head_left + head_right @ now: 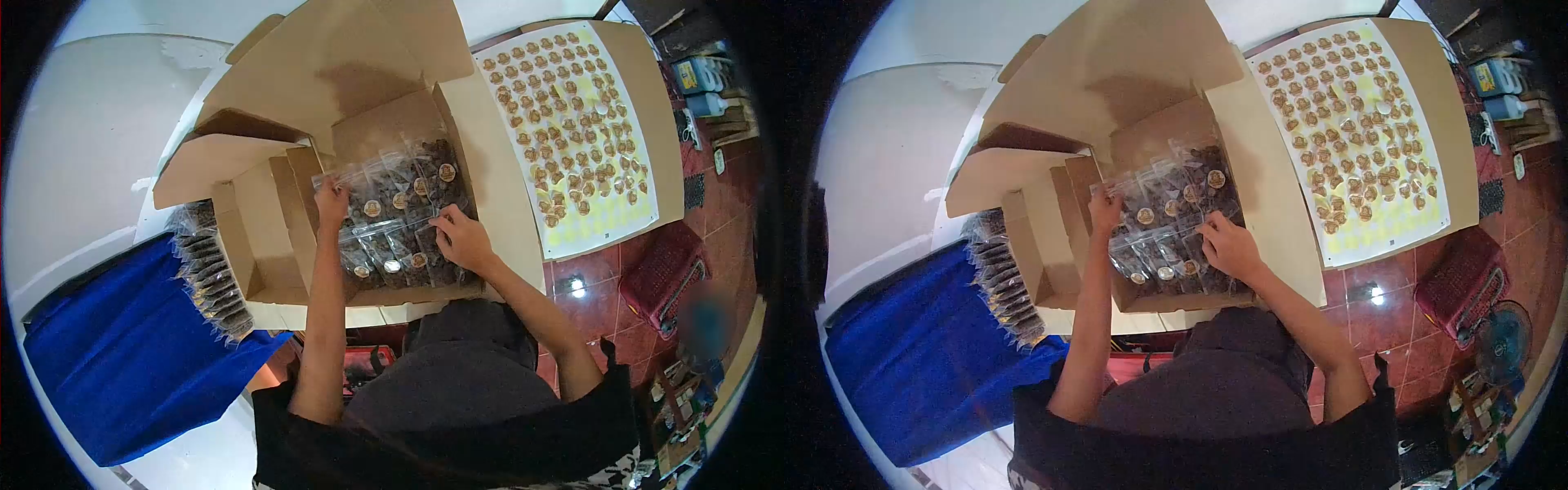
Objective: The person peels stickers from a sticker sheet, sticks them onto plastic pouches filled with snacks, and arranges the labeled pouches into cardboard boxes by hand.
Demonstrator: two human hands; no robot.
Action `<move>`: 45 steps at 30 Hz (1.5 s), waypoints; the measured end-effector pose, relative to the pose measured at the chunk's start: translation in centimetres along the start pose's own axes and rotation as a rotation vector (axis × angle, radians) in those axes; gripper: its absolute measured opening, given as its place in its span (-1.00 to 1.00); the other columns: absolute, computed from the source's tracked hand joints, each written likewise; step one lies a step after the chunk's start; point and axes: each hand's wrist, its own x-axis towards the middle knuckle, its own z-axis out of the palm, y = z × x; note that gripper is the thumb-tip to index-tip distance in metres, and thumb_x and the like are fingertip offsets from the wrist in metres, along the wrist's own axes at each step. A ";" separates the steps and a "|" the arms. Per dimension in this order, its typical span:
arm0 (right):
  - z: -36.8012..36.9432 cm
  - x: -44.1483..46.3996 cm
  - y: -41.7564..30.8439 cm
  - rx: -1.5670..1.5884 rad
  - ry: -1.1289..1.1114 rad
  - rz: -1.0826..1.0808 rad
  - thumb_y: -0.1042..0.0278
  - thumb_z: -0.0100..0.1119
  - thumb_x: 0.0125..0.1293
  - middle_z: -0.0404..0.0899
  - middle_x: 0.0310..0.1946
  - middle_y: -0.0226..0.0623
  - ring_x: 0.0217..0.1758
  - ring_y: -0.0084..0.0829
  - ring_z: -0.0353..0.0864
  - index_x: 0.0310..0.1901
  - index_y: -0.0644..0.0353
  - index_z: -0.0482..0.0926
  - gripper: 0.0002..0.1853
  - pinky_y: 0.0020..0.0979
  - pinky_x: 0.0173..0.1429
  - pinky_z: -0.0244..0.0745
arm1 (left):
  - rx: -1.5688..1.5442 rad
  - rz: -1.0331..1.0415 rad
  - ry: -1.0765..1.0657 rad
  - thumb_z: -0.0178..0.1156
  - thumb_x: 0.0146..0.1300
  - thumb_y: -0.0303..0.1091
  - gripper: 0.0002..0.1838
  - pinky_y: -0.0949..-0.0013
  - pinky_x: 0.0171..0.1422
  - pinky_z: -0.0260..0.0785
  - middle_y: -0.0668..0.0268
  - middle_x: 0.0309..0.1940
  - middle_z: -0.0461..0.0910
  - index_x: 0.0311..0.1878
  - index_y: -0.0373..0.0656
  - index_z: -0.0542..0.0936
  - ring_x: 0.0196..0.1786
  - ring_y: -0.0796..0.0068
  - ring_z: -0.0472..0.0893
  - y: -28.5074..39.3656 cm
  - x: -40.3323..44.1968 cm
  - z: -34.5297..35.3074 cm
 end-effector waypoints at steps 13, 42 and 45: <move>0.1 0.1 0.0 -0.002 -0.007 0.014 0.47 0.03 -0.08 0.34 -0.35 -0.28 -0.42 -0.31 0.45 -0.35 0.18 0.45 -0.82 -0.38 -0.42 0.41 | 0.105 0.236 0.097 0.11 -0.06 -0.20 -0.45 0.12 0.11 0.01 0.12 -0.14 0.41 0.03 -0.22 0.29 0.04 0.09 0.26 2.2 0.8 3.8; 0.3 0.3 -0.1 -0.049 -0.015 0.006 0.50 0.05 -0.08 0.35 -0.37 -0.27 -0.51 -0.33 0.46 -0.35 0.16 0.45 -0.82 -0.38 -0.48 0.40 | 0.369 0.253 -0.085 0.37 -0.64 0.18 0.26 -0.17 0.20 -0.35 -0.02 0.22 -0.26 0.24 0.07 -0.08 0.22 -0.24 -0.26 2.5 -2.8 4.3; 0.3 0.4 -0.4 -0.054 -0.032 0.008 0.50 0.05 -0.07 0.35 -0.36 -0.27 -0.51 -0.33 0.46 -0.34 0.15 0.45 -0.82 -0.38 -0.49 0.39 | 0.561 0.110 -0.118 0.38 -0.63 0.18 0.31 -0.17 0.21 -0.39 -0.02 0.23 -0.29 0.26 0.07 -0.17 0.24 -0.23 -0.32 3.4 -2.3 4.2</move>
